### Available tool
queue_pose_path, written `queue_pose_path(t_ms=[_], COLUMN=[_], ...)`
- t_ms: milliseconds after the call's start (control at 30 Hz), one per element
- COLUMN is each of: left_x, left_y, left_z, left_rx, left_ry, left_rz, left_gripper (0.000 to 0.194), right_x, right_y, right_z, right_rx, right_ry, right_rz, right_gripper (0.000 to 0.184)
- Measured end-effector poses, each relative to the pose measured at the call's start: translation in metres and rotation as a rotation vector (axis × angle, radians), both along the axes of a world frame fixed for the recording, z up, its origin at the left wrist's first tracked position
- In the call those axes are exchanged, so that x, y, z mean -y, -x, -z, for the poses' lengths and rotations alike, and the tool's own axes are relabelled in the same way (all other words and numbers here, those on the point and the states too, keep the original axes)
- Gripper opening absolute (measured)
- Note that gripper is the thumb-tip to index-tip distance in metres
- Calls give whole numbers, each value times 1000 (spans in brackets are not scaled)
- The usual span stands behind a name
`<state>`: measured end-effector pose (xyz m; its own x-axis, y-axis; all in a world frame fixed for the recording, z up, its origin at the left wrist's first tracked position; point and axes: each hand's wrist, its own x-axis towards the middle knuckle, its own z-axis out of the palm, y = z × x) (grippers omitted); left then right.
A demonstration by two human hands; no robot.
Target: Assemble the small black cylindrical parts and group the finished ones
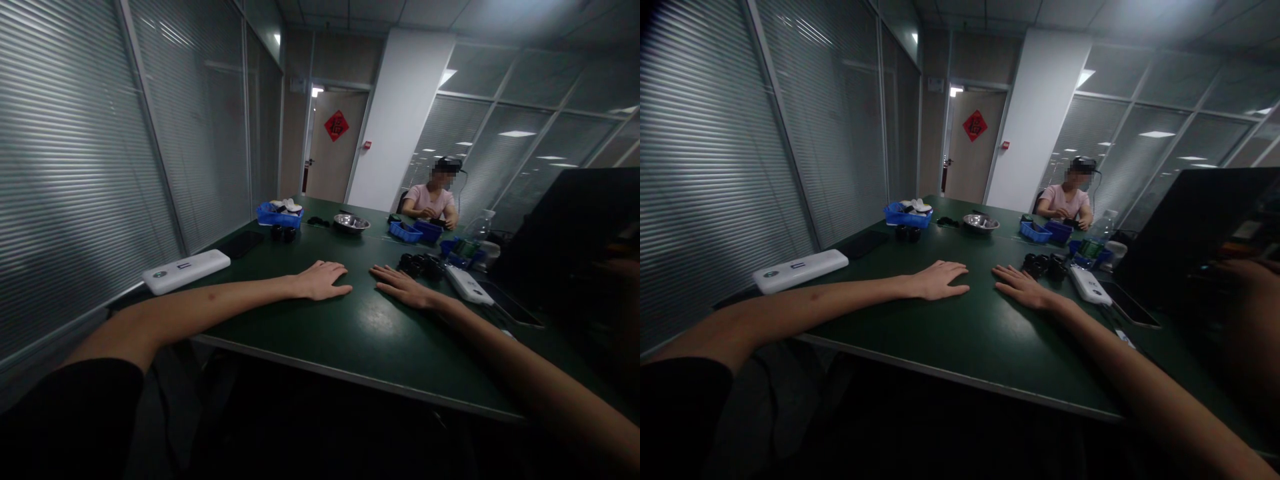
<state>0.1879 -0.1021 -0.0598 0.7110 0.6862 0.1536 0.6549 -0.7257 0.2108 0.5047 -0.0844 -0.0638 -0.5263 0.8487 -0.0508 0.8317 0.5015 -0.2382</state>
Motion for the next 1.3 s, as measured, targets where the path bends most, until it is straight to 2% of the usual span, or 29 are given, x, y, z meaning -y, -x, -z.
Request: queue_pose_path(t_ms=[233,667,1000,1167,1300], left_x=[1,1,-7,-19,-32], left_y=[1,1,2,11,19], left_z=[-1,-2,5,4,3], left_rx=[2,3,18,37,27], left_ry=[9,12,-34,-60,-78], left_rz=[-3,9,18,73,43], left_gripper=[78,77,73,61,57], right_x=[-12,-16,-21,-25,-24], right_y=[-24,-45,-49,-47,-41], right_z=[-2,-8,-1,6,11], right_rx=[-71,-119,-131,-111,-66], right_ry=[19,69,31,-27,-93], right_rz=[6,73,64,47,44], right_gripper=[76,78,77,79,79])
